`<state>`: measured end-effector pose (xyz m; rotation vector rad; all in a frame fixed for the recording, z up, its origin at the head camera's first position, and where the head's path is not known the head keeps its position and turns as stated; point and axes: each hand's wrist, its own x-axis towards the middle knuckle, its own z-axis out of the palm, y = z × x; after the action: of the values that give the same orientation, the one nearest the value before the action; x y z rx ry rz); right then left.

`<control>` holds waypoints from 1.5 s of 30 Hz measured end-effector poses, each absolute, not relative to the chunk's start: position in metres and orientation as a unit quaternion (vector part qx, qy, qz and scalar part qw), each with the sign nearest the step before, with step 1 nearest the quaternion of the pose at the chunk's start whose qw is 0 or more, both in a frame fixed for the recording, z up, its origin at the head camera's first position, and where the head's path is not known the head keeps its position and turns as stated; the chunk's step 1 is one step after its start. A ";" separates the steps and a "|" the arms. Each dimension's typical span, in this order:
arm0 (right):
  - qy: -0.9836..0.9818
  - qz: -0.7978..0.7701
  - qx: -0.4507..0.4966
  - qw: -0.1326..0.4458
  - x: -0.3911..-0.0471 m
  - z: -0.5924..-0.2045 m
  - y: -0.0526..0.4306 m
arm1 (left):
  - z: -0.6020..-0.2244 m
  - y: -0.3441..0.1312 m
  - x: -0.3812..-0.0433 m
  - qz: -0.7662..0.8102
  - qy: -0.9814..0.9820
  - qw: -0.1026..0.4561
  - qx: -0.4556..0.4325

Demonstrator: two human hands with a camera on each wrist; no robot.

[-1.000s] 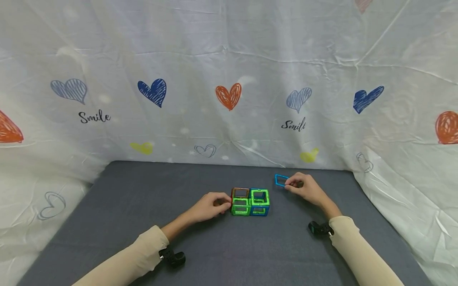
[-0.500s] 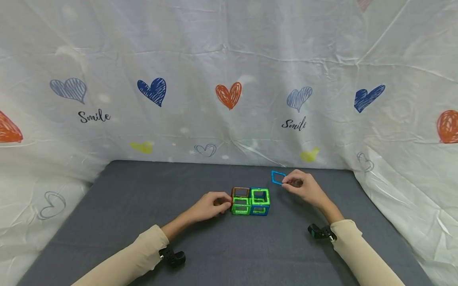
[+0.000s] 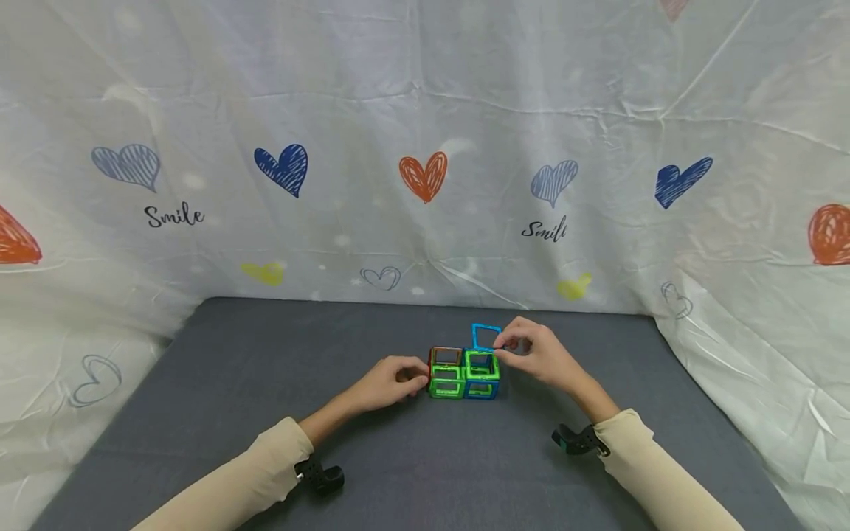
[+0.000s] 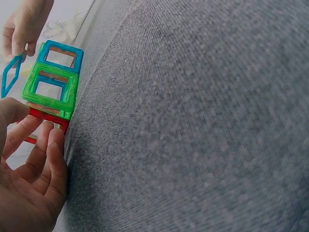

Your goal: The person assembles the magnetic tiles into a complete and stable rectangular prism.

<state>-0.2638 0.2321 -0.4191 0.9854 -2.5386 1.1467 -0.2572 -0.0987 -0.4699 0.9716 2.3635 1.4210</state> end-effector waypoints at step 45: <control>-0.869 0.340 0.360 -0.011 -0.257 -0.421 0.167 | -0.467 -0.098 -0.257 0.490 0.804 0.124 0.314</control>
<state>-0.2569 0.1667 -0.4208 1.1379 -2.7492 1.0758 -0.2567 -0.0983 -0.4672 0.9144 2.3448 1.4279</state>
